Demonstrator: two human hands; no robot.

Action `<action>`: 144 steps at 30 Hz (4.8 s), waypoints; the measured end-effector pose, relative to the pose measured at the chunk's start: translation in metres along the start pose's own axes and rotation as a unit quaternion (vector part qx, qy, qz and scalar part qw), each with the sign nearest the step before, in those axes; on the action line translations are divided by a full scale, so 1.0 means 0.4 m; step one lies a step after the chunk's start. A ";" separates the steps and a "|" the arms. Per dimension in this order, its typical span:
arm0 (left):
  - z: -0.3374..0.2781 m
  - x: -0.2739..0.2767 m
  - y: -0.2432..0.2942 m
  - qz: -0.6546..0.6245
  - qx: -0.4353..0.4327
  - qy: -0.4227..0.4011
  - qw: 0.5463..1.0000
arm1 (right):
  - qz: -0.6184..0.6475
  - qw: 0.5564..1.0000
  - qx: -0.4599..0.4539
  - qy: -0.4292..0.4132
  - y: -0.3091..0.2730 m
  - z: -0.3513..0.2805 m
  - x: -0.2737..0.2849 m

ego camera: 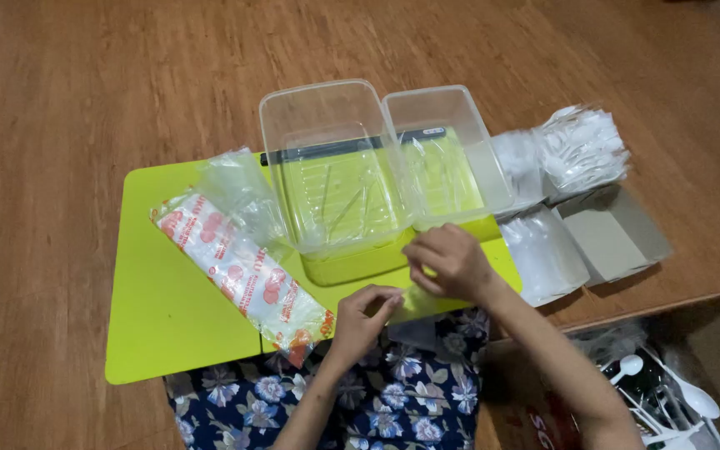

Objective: Organizing plastic bags by separating them and placing them into plastic containers

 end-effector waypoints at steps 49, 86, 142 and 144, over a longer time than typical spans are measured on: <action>0.014 0.013 0.060 0.033 0.031 -0.130 0.991 | 0.624 0.671 -0.371 0.150 -0.056 -0.011 0.107; 0.003 -0.010 0.084 0.187 -0.130 -0.154 0.962 | 0.893 0.366 -0.227 0.131 -0.039 -0.064 0.027; 0.021 0.033 0.095 -0.101 0.008 -0.095 0.990 | 0.427 0.887 -0.173 -0.031 -0.083 0.047 0.064; 0.013 0.037 0.091 -0.077 0.053 -0.112 0.989 | 0.355 0.928 -0.111 0.034 -0.092 0.118 0.090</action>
Point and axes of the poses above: each hand's wrist, its own z-axis towards the middle knuckle, its own x-axis out of the back of the hand, y = z × x, the point moved 3 cm from there along z, towards the middle knuckle, and after that the axes turned 13 degrees about -y, right-handed, at the moved point
